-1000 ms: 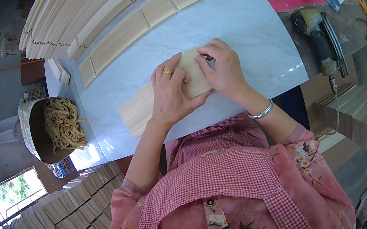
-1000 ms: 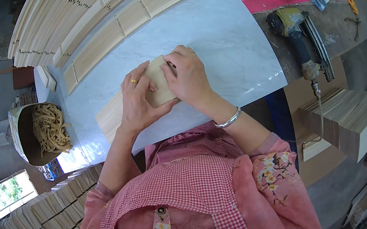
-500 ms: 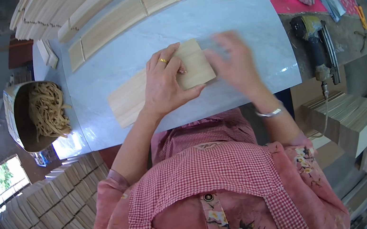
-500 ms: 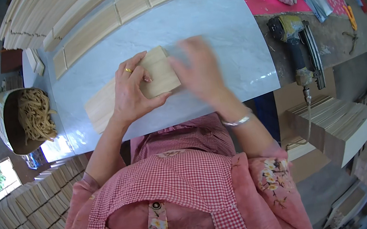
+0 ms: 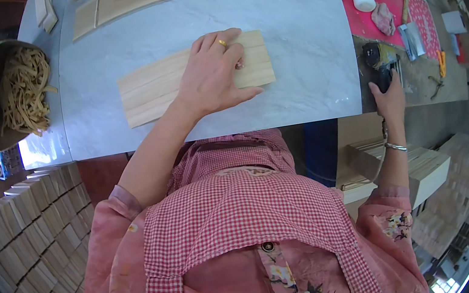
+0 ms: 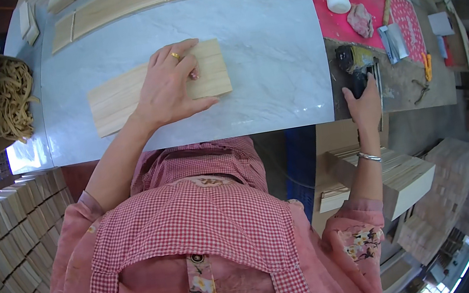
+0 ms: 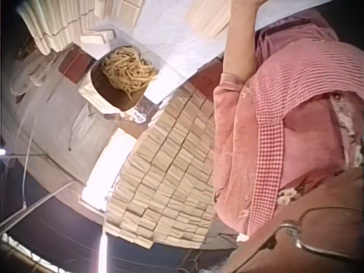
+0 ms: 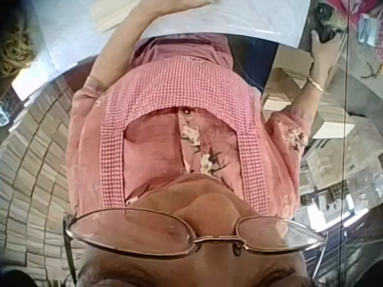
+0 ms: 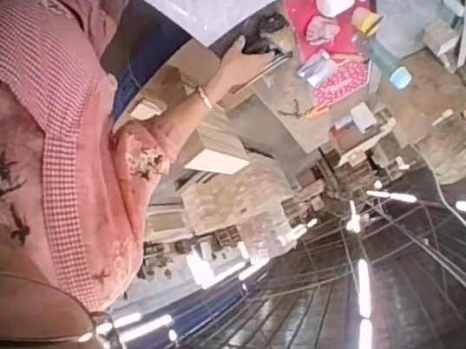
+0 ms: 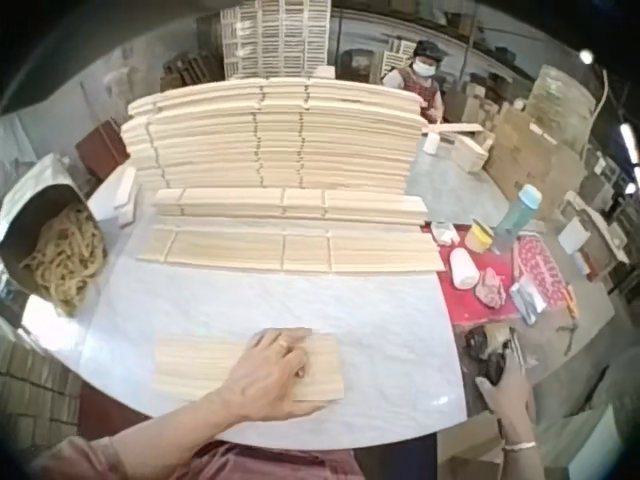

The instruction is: Assemble wooden boxes by applying glue to the edges and securing them with a pneumatic nail gun.

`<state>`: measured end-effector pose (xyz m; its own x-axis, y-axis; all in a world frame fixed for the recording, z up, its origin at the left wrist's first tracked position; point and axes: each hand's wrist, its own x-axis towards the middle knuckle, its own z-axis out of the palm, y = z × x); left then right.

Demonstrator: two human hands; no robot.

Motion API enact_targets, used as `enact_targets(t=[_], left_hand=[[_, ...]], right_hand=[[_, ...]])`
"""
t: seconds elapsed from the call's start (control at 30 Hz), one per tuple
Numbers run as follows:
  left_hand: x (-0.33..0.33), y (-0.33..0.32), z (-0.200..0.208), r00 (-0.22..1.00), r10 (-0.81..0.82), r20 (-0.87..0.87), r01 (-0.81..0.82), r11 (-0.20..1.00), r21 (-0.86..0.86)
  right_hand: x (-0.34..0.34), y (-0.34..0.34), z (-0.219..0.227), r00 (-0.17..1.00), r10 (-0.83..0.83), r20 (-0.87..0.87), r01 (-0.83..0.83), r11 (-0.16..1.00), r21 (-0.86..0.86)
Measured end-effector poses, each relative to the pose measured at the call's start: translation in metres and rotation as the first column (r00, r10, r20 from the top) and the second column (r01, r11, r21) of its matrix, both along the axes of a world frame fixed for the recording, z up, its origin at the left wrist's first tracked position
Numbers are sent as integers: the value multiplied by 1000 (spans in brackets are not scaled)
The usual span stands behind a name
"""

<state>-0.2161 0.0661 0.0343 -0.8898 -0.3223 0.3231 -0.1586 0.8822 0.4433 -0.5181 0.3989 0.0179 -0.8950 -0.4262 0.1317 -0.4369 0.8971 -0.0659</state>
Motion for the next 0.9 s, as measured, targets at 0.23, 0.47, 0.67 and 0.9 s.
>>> enact_targets(t=[0.23,0.47,0.67,0.9], left_hand=[[-3,6,-4,999,30,32,-31,999,30],[1,3,-11,999,36,-28,-34,998,50],[4,-2,-10,1000,17,-16,-18,999,-34],[3,1,-11,1000,29,-2,-29,999,-14]], right_hand=[[-46,3,2,975,-106,197,99,994,44],[76,-55,114,864,-77,498,262,913,-313],[178,-88,144,797,157,584,116,908,-403],[204,-105,151,687,221,692,67,929,-364]])
